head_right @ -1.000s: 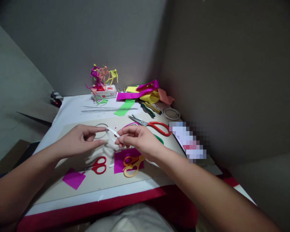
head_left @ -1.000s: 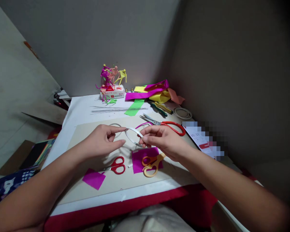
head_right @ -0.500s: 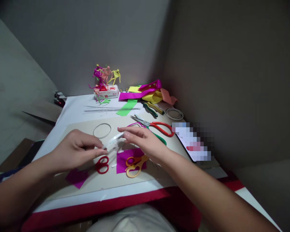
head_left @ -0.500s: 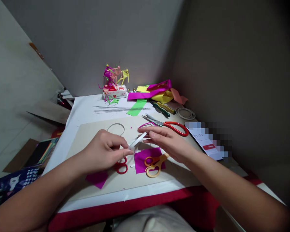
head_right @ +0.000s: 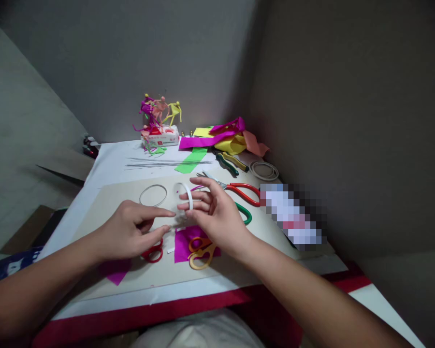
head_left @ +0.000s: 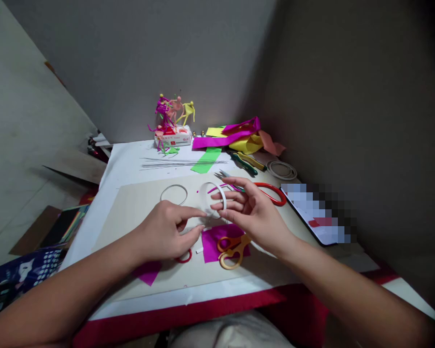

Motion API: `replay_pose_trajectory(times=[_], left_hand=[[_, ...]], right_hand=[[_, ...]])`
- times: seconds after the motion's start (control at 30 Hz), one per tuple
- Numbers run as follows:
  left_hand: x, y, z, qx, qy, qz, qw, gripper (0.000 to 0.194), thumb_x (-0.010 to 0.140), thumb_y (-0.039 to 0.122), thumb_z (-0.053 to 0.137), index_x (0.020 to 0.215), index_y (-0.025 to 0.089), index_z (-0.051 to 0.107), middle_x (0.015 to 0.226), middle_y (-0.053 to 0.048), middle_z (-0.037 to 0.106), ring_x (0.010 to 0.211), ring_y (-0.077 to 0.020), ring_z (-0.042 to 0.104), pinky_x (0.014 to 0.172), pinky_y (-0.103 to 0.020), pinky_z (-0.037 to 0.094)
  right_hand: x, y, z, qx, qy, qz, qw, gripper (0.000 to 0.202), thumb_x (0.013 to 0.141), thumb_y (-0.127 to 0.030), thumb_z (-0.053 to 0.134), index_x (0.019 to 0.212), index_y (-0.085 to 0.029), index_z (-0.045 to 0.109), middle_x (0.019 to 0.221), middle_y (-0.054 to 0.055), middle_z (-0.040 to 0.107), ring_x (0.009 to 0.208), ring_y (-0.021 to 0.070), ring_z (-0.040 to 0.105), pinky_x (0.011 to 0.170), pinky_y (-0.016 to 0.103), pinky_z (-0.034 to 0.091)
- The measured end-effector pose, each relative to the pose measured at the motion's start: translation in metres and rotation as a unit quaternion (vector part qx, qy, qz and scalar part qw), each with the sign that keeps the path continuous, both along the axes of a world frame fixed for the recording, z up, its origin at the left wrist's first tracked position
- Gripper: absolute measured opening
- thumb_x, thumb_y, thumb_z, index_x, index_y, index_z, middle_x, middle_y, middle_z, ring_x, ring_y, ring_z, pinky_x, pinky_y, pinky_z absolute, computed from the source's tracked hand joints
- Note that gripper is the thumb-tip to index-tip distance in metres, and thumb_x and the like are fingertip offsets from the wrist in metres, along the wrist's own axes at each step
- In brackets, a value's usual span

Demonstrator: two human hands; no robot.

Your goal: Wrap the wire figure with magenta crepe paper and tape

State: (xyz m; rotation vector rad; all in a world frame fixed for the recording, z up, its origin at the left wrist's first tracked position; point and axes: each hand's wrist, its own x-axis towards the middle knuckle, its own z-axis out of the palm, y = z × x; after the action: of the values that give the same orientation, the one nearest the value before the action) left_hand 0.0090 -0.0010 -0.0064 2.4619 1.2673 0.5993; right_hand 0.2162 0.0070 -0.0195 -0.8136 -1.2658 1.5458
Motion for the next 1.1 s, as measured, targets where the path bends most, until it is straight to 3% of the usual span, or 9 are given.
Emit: replay_pose_trajectory(times=[0.07, 0.17, 0.27, 0.33, 0.43, 0.53, 0.7, 0.87, 1.1], left_hand=[[0.002, -0.002, 0.004, -0.111, -0.087, 0.043, 0.989, 0.040, 0.079, 0.028, 0.061, 0.117, 0.015, 0.064, 0.044, 0.011, 0.027, 0.041, -0.0055, 0.026, 0.045, -0.019, 0.025], [0.003, -0.003, 0.006, -0.260, -0.182, 0.085, 0.944, 0.049, 0.079, 0.036, 0.063, 0.125, 0.017, 0.059, 0.047, 0.011, 0.027, 0.044, -0.0051, 0.022, 0.044, -0.019, 0.018], [0.005, -0.003, 0.001, -0.387, -0.276, 0.091, 0.875, 0.052, 0.077, 0.042, 0.066, 0.122, 0.016, 0.061, 0.049, 0.008, 0.039, 0.045, -0.0049, 0.027, 0.045, -0.019, 0.020], [0.006, -0.003, -0.002, -0.430, -0.318, 0.101, 0.839, 0.051, 0.074, 0.042, 0.069, 0.116, 0.014, 0.064, 0.056, 0.003, 0.053, 0.047, -0.0062, 0.037, 0.047, -0.020, 0.026], [0.009, -0.004, -0.002, -0.465, -0.338, 0.099, 0.812, 0.036, 0.073, 0.038, 0.071, 0.099, 0.013, 0.071, 0.065, -0.003, 0.063, 0.051, -0.0081, 0.046, 0.050, -0.021, 0.033], [0.011, -0.004, 0.002, -0.479, -0.400, 0.096, 0.776, 0.019, 0.071, 0.030, 0.072, 0.078, 0.013, 0.072, 0.062, -0.002, 0.063, 0.049, -0.0066, 0.046, 0.047, -0.019, 0.032], [0.013, -0.005, 0.006, -0.513, -0.458, 0.145, 0.711, 0.018, 0.071, 0.024, 0.072, 0.060, 0.014, 0.061, 0.035, 0.010, 0.031, 0.035, -0.0017, 0.018, 0.038, -0.017, 0.016], [0.016, -0.007, 0.006, -0.488, -0.480, 0.168, 0.709, 0.028, 0.071, 0.020, 0.070, 0.053, 0.016, 0.049, 0.035, 0.010, 0.029, 0.035, -0.0022, 0.019, 0.038, -0.017, 0.017], [0.020, -0.010, 0.004, -0.481, -0.468, 0.200, 0.714, 0.030, 0.071, 0.019, 0.067, 0.054, 0.017, 0.043, 0.037, 0.010, 0.029, 0.036, -0.0029, 0.022, 0.041, -0.019, 0.018]], right_hand=[[-0.001, -0.005, -0.003, 0.055, -0.014, 0.021, 0.998, 0.047, 0.077, -0.009, 0.063, 0.115, -0.026, 0.042, 0.096, 0.003, 0.066, 0.093, 0.0171, 0.067, 0.085, 0.035, 0.054], [-0.003, -0.012, -0.010, 0.116, -0.065, 0.047, 0.990, 0.038, 0.083, -0.007, 0.054, 0.112, -0.027, 0.039, 0.094, 0.002, 0.065, 0.097, 0.0167, 0.066, 0.086, 0.035, 0.053], [-0.005, -0.016, -0.020, 0.174, -0.124, 0.046, 0.976, 0.037, 0.085, -0.005, 0.048, 0.111, -0.027, 0.035, 0.099, 0.004, 0.061, 0.098, 0.0165, 0.066, 0.080, 0.030, 0.054], [-0.006, -0.018, -0.025, 0.209, -0.147, 0.042, 0.966, 0.038, 0.084, -0.004, 0.046, 0.112, -0.027, 0.033, 0.102, 0.004, 0.057, 0.100, 0.0166, 0.065, 0.077, 0.027, 0.054], [-0.009, -0.020, -0.028, 0.228, -0.141, 0.053, 0.962, 0.036, 0.085, -0.004, 0.044, 0.110, -0.027, 0.032, 0.102, 0.003, 0.053, 0.099, 0.0157, 0.065, 0.076, 0.026, 0.054], [-0.010, -0.022, -0.026, 0.225, -0.131, 0.066, 0.963, 0.031, 0.088, -0.006, 0.043, 0.108, -0.027, 0.033, 0.096, 0.001, 0.056, 0.091, 0.0137, 0.067, 0.076, 0.026, 0.054], [-0.008, -0.021, -0.023, 0.352, -0.204, -0.014, 0.913, 0.029, 0.085, -0.005, 0.050, 0.107, -0.024, 0.051, 0.092, 0.001, 0.067, 0.085, 0.0114, 0.066, 0.076, 0.021, 0.053], [-0.007, -0.020, -0.028, 0.464, -0.242, -0.054, 0.850, 0.037, 0.083, 0.000, 0.045, 0.111, -0.022, 0.054, 0.099, 0.004, 0.069, 0.089, 0.0122, 0.066, 0.076, 0.022, 0.053], [-0.010, -0.024, -0.032, 0.417, -0.283, -0.048, 0.862, 0.024, 0.082, -0.002, 0.049, 0.096, -0.021, 0.054, 0.083, 0.002, 0.067, 0.073, 0.0110, 0.064, 0.066, 0.020, 0.051]])
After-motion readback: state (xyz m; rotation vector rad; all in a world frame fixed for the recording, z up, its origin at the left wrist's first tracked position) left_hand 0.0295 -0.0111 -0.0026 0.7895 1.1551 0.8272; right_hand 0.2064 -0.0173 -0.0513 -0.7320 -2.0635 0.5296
